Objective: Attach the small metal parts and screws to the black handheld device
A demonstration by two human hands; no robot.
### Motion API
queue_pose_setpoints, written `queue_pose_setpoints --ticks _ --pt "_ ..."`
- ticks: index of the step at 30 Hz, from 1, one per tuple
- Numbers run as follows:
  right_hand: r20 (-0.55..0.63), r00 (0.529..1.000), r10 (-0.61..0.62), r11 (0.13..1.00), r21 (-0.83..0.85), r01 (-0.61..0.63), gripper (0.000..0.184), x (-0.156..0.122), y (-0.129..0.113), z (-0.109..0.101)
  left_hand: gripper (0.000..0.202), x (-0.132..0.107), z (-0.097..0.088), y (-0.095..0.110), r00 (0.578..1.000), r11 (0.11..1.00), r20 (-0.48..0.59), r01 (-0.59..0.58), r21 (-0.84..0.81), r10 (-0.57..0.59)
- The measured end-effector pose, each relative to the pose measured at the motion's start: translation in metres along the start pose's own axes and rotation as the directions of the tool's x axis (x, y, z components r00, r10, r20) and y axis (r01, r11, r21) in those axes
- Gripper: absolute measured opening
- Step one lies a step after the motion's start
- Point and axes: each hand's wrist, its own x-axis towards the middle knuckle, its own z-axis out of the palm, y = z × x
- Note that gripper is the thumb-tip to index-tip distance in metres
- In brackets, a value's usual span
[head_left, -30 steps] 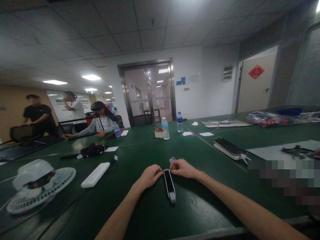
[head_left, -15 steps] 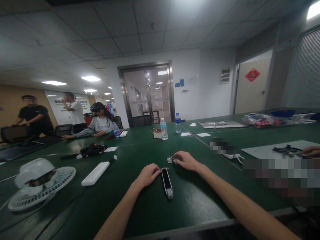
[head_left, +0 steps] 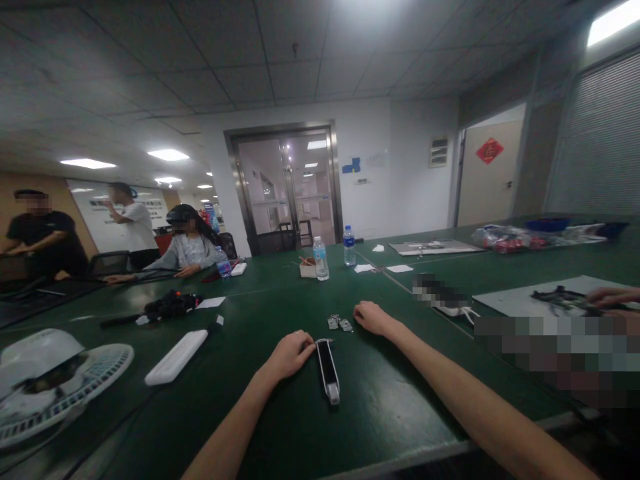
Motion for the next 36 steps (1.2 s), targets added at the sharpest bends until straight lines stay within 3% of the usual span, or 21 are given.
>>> queue_pose_setpoints --ticks 6,13,18,36 --pt "-0.053 0.999 0.008 0.999 0.033 -0.006 0.025 -0.006 -0.011 -0.007 0.028 0.000 -0.001 0.002 1.000 1.000 -0.004 0.004 0.015 -0.004" --pt "-0.113 0.977 -0.180 0.908 0.364 0.209 0.021 -0.023 -0.048 -0.008 0.028 -0.002 0.000 0.002 1.000 1.000 -0.029 -0.010 0.007 0.011" --pt "-0.123 0.960 -0.250 0.870 0.408 0.278 0.017 -0.026 -0.067 -0.004 0.027 -0.002 0.002 0.000 0.999 0.999 -0.045 -0.020 0.026 0.021" --pt "-0.055 0.968 -0.246 0.786 0.573 0.232 0.008 -0.027 -0.057 0.002 0.024 0.002 0.005 -0.008 0.997 0.996 -0.009 -0.076 0.037 0.076"
